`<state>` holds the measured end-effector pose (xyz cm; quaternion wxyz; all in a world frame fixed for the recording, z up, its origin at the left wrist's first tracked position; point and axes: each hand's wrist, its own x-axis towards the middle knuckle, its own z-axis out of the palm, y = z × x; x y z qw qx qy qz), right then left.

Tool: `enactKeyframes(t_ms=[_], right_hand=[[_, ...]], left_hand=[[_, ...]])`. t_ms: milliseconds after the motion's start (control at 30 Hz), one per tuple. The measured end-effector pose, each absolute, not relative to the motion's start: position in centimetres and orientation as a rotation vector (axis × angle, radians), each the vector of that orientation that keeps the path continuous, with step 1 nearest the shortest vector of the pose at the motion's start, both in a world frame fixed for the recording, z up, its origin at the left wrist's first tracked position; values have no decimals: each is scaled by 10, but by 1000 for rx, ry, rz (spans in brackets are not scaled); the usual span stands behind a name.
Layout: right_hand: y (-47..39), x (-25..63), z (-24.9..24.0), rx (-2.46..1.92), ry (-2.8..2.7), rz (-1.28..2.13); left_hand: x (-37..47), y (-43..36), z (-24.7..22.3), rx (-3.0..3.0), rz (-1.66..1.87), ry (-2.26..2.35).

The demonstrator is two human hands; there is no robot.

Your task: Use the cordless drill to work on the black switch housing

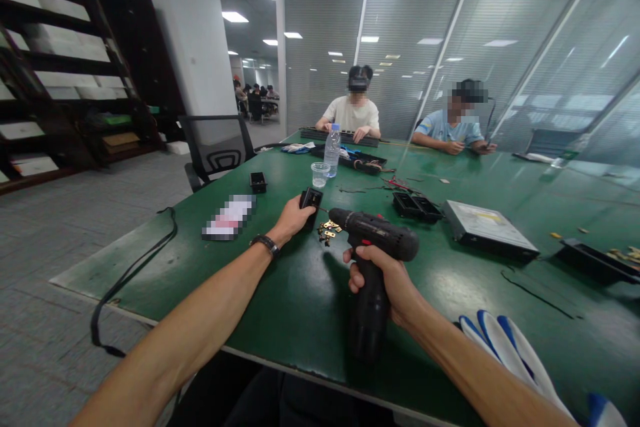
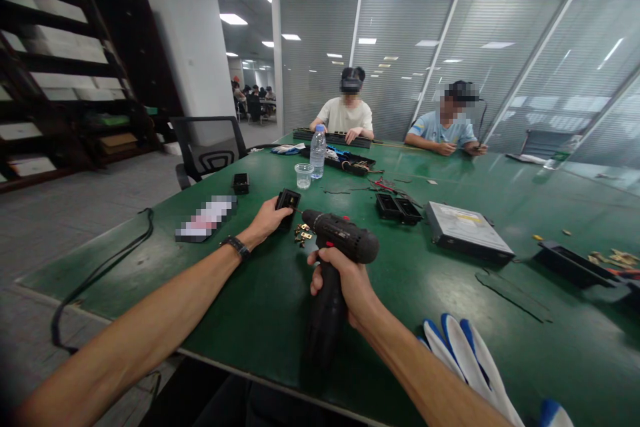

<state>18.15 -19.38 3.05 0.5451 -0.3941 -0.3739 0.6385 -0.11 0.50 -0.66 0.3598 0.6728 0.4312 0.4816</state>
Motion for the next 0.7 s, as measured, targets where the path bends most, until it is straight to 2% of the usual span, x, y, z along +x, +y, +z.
enactKeyframes(t_ms=[700], right_hand=[[-194, 183, 29, -928, -899, 1501]], left_hand=[[-1, 7, -9, 1723, 1248, 1095]])
